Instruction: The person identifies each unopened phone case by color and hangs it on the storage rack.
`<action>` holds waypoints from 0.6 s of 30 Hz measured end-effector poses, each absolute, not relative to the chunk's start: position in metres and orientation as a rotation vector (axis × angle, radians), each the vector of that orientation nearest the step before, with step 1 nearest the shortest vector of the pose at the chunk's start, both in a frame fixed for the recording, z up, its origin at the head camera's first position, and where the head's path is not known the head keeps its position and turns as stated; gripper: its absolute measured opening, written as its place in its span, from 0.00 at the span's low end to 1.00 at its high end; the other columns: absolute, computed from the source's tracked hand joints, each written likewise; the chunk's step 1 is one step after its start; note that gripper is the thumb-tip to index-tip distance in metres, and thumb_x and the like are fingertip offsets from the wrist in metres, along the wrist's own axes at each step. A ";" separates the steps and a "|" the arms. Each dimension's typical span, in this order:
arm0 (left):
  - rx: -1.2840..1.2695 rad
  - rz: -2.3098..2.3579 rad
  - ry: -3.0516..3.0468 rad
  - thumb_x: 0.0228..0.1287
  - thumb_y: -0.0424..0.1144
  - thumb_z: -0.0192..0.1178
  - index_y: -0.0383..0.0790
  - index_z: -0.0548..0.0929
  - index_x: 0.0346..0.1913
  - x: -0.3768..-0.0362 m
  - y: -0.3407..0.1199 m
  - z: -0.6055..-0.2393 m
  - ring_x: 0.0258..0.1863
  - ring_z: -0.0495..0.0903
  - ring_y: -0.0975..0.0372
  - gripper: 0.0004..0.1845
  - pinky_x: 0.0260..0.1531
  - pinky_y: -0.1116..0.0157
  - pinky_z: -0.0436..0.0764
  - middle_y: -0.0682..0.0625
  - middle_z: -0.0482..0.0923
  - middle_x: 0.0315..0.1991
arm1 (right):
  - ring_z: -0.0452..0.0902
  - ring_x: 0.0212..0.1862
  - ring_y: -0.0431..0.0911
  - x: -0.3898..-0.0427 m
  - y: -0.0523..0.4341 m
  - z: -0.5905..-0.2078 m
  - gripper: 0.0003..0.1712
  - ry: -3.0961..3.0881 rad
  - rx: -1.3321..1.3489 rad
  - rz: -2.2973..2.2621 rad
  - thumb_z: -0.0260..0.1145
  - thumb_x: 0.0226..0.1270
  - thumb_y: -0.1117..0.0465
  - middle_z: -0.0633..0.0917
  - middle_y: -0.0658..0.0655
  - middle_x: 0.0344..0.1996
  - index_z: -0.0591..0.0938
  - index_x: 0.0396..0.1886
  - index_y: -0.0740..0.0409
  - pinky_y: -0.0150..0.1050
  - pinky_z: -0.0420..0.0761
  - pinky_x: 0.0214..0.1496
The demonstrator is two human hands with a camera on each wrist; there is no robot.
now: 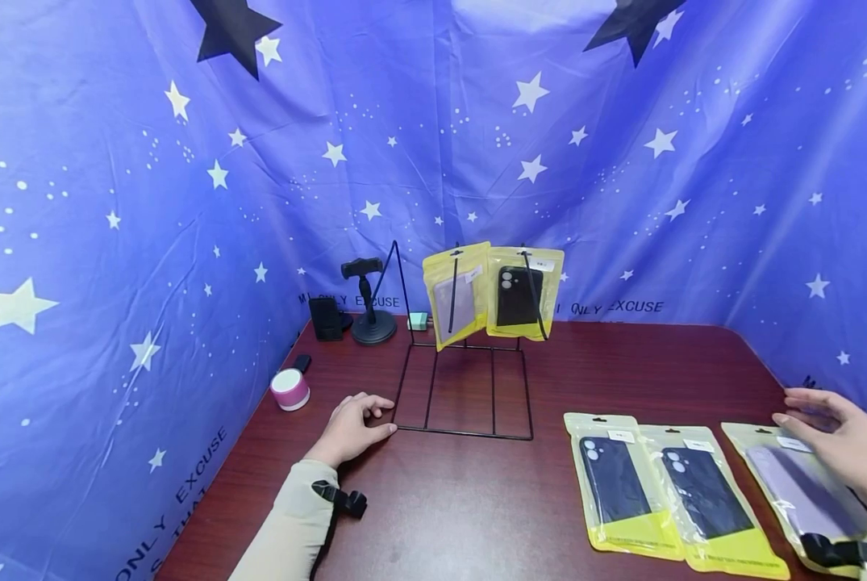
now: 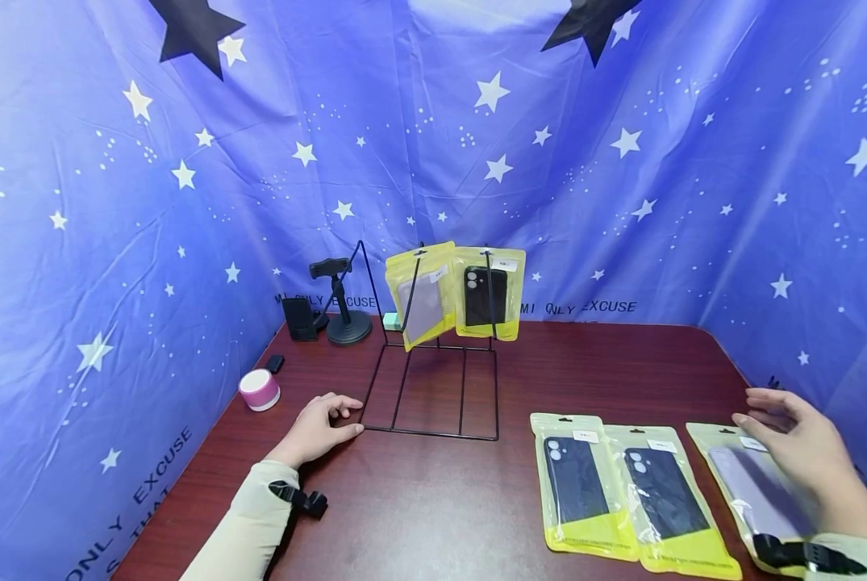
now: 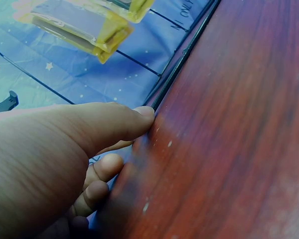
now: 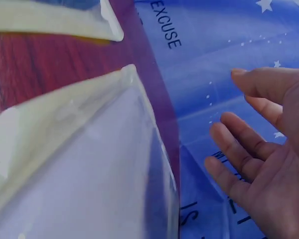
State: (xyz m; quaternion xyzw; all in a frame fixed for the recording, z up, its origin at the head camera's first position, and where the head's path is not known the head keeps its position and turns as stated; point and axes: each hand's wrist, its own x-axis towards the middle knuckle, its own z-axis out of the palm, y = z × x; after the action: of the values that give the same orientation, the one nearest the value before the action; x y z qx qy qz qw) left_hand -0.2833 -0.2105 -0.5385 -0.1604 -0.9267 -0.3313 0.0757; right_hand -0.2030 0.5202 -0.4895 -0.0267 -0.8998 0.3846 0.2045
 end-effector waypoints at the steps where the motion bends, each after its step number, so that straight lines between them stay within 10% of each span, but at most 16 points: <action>1: -0.480 -0.994 -2.780 0.57 0.47 0.79 0.54 0.90 0.51 -0.283 -0.211 -0.539 0.41 0.72 0.64 0.18 0.48 0.54 0.68 0.63 0.75 0.35 | 0.68 0.37 0.13 -0.204 0.522 -0.491 0.15 -2.514 -0.078 1.058 0.73 0.70 0.65 0.71 0.16 0.40 0.80 0.53 0.54 0.18 0.73 0.32; 9: -0.479 -1.013 -2.785 0.57 0.46 0.79 0.53 0.90 0.52 -0.283 -0.210 -0.536 0.42 0.72 0.63 0.19 0.49 0.54 0.68 0.61 0.76 0.35 | 0.66 0.36 0.13 -0.212 0.538 -0.504 0.26 -2.586 -0.067 1.005 0.72 0.71 0.66 0.68 0.16 0.41 0.72 0.58 0.80 0.20 0.74 0.30; 13: -0.479 -1.013 -2.782 0.58 0.46 0.79 0.53 0.90 0.51 -0.283 -0.210 -0.536 0.41 0.72 0.63 0.18 0.48 0.54 0.69 0.60 0.76 0.35 | 0.62 0.36 0.12 -0.214 0.544 -0.507 0.30 -2.679 -0.059 0.935 0.74 0.69 0.63 0.86 0.47 0.40 0.73 0.60 0.81 0.21 0.73 0.29; 16: -0.480 -1.009 -2.785 0.58 0.46 0.79 0.53 0.90 0.51 -0.282 -0.211 -0.537 0.41 0.72 0.63 0.18 0.48 0.54 0.68 0.60 0.76 0.35 | 0.59 0.35 0.12 -0.215 0.545 -0.509 0.33 -2.734 -0.061 0.889 0.75 0.69 0.61 0.79 0.82 0.50 0.73 0.60 0.82 0.21 0.72 0.29; 18: -0.481 -1.013 -2.787 0.58 0.46 0.79 0.53 0.90 0.51 -0.282 -0.210 -0.536 0.41 0.72 0.63 0.18 0.48 0.54 0.68 0.60 0.76 0.35 | 0.58 0.36 0.12 -0.215 0.545 -0.511 0.34 -2.758 -0.072 0.875 0.75 0.69 0.59 0.76 0.86 0.54 0.73 0.60 0.82 0.21 0.72 0.30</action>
State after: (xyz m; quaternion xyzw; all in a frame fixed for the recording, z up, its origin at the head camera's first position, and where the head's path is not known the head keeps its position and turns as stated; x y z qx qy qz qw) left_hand -0.2820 -0.2105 -0.5359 -0.1596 -0.9256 -0.3363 0.0686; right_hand -0.2151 0.5454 -0.5108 -0.0247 -0.9456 0.3000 0.1233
